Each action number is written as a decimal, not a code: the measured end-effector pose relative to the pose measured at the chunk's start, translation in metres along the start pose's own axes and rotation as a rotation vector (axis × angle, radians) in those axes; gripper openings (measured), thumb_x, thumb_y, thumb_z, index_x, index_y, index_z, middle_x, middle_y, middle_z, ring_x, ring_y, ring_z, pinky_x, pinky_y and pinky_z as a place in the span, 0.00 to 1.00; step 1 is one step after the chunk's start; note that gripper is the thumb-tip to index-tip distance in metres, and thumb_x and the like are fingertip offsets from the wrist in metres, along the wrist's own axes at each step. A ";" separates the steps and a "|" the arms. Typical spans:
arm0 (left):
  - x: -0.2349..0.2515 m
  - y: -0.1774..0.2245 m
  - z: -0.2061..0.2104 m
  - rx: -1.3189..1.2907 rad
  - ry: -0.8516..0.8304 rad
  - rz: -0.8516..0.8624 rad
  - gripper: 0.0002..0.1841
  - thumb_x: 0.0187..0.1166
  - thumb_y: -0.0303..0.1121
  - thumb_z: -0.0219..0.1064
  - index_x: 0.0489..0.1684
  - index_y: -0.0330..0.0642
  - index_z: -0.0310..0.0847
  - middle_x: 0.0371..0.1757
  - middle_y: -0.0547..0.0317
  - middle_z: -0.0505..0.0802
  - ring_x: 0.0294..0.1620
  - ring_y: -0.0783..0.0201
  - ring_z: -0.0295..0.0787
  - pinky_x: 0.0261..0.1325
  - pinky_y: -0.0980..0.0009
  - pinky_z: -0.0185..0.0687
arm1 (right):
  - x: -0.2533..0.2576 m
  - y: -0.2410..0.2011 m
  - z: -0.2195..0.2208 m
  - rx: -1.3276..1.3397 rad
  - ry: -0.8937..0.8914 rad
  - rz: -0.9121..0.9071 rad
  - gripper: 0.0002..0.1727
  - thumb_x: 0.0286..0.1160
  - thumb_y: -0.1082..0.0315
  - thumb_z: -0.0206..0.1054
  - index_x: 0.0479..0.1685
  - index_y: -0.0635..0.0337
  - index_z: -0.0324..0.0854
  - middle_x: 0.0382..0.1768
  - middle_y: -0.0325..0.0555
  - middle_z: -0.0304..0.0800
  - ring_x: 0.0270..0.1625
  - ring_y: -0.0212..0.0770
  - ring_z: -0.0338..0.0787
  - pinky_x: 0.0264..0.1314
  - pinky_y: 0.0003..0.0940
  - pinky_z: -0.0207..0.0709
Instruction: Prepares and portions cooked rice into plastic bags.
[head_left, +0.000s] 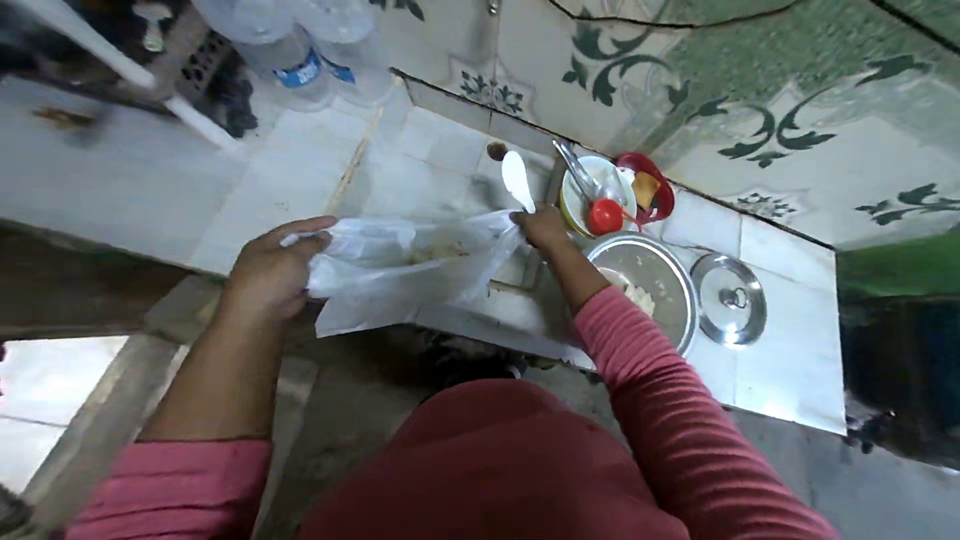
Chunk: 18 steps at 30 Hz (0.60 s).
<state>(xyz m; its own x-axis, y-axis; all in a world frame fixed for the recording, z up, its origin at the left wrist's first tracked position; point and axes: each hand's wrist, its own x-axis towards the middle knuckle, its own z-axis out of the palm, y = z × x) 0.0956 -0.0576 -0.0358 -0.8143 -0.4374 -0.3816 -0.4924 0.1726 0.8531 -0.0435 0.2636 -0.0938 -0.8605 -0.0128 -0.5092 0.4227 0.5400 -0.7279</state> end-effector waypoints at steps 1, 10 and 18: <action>-0.004 0.002 0.002 0.016 -0.011 0.002 0.15 0.88 0.38 0.61 0.69 0.56 0.83 0.53 0.57 0.91 0.42 0.67 0.88 0.48 0.60 0.86 | -0.002 0.001 -0.006 0.021 -0.030 -0.005 0.22 0.78 0.54 0.72 0.62 0.61 0.84 0.45 0.55 0.89 0.39 0.47 0.87 0.45 0.49 0.82; -0.037 0.008 0.054 0.545 -0.532 0.383 0.11 0.85 0.30 0.66 0.61 0.45 0.88 0.64 0.48 0.90 0.63 0.46 0.88 0.65 0.34 0.78 | -0.088 0.018 -0.164 -0.253 -0.100 -0.121 0.22 0.93 0.54 0.53 0.66 0.60 0.82 0.41 0.47 0.89 0.32 0.37 0.82 0.36 0.38 0.77; -0.067 -0.007 0.168 0.823 -0.860 0.327 0.17 0.80 0.48 0.73 0.58 0.47 0.89 0.58 0.45 0.90 0.61 0.44 0.87 0.65 0.39 0.80 | -0.093 0.121 -0.187 -1.290 0.022 0.073 0.15 0.83 0.70 0.61 0.58 0.69 0.87 0.60 0.67 0.89 0.69 0.69 0.83 0.80 0.77 0.55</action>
<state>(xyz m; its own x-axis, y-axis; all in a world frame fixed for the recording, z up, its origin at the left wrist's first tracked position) 0.1021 0.1189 -0.0762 -0.7198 0.3997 -0.5676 -0.0210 0.8048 0.5932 0.0347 0.4871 -0.0482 -0.8568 0.0583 -0.5124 -0.0989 0.9566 0.2742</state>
